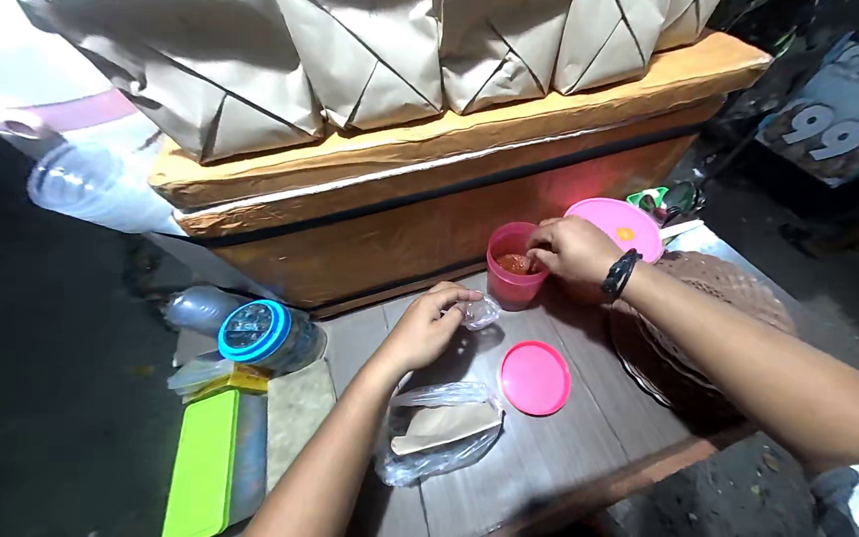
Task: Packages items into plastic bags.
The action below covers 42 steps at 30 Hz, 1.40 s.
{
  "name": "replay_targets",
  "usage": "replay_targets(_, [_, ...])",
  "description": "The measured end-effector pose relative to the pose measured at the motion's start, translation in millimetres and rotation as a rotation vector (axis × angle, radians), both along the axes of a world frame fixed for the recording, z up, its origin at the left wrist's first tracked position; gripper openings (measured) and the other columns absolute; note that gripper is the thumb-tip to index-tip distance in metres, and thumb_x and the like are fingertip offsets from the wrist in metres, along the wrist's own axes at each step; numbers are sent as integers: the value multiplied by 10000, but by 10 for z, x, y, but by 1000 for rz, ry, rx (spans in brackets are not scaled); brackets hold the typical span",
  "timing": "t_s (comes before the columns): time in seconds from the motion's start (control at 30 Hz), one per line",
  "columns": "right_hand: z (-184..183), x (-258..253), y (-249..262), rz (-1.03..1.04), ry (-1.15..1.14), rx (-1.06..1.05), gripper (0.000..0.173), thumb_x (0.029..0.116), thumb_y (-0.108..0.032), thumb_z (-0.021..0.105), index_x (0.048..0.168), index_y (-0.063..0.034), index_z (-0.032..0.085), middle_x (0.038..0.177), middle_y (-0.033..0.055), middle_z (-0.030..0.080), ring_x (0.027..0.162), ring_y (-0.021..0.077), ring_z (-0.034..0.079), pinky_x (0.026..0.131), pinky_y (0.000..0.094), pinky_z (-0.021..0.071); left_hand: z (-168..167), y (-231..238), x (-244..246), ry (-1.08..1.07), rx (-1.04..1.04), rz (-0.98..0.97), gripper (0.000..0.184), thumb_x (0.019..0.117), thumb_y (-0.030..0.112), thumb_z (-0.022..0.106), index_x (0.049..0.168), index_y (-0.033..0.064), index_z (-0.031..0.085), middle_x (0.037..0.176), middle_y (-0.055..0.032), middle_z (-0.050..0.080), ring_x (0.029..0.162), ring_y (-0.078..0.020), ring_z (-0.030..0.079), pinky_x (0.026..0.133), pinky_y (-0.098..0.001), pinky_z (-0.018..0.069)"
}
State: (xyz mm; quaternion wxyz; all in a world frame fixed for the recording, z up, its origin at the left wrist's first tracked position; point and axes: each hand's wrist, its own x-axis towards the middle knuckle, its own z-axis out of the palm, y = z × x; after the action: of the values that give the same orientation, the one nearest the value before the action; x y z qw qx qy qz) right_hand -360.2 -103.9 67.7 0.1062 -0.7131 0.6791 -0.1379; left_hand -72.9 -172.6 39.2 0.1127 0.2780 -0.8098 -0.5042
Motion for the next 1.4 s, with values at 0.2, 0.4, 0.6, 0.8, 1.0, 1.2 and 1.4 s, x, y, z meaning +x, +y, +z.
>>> replay_targets(0.2, [175,-153,23,-399,-423,1,124,965,-146,675,941,-97,786,882,65,745,804,191,691,782,486,553,44,-72,-23,94,162,18,339,1022,80,535,1344,91,644,1358,-59,603,1089,-123,645,943,-314,551])
replay_targets(0.4, [214,-446,71,-667,-737,-67,126,970,-147,671,980,-69,770,811,34,712,649,102,612,634,320,530,-39,-52,-254,363,362,350,277,927,-13,695,1197,-9,630,1064,-104,707,905,-162,703,834,-326,603])
replay_targets(0.6, [386,-552,128,-711,-808,-121,119,971,-153,679,1002,-72,760,823,9,716,626,65,599,597,259,513,-9,-30,-454,459,569,441,317,950,-40,656,1265,-56,619,1106,-148,704,930,-191,707,868,-333,597])
replay_targets(0.8, [707,-373,119,-583,-794,-179,102,957,-141,696,974,-69,766,802,12,715,626,83,615,598,274,528,38,11,-500,514,663,428,358,988,-35,599,1345,-29,580,1162,-155,682,933,-206,712,850,-348,610])
replay_targets(1.0, [683,313,161,-92,-336,-341,127,940,-177,702,977,-83,779,898,33,747,795,125,699,753,378,597,12,81,-524,567,678,401,379,998,-49,564,1377,-30,555,1235,-164,657,984,-219,705,871,-357,609])
replay_targets(1.2, [844,711,550,140,9,-625,203,969,-156,608,1027,-61,778,928,76,728,850,185,703,753,370,595,-30,128,-538,621,771,430,394,1005,-67,531,1396,-30,521,1184,-151,666,972,-200,708,875,-340,604])
replay_targets(1.4, [306,179,402,-377,-224,-549,156,950,-190,707,1025,-71,774,972,84,748,864,184,720,807,432,606,-157,88,-397,685,843,329,402,1028,-41,488,1428,-16,512,1255,-178,654,1059,-249,689,938,-389,583])
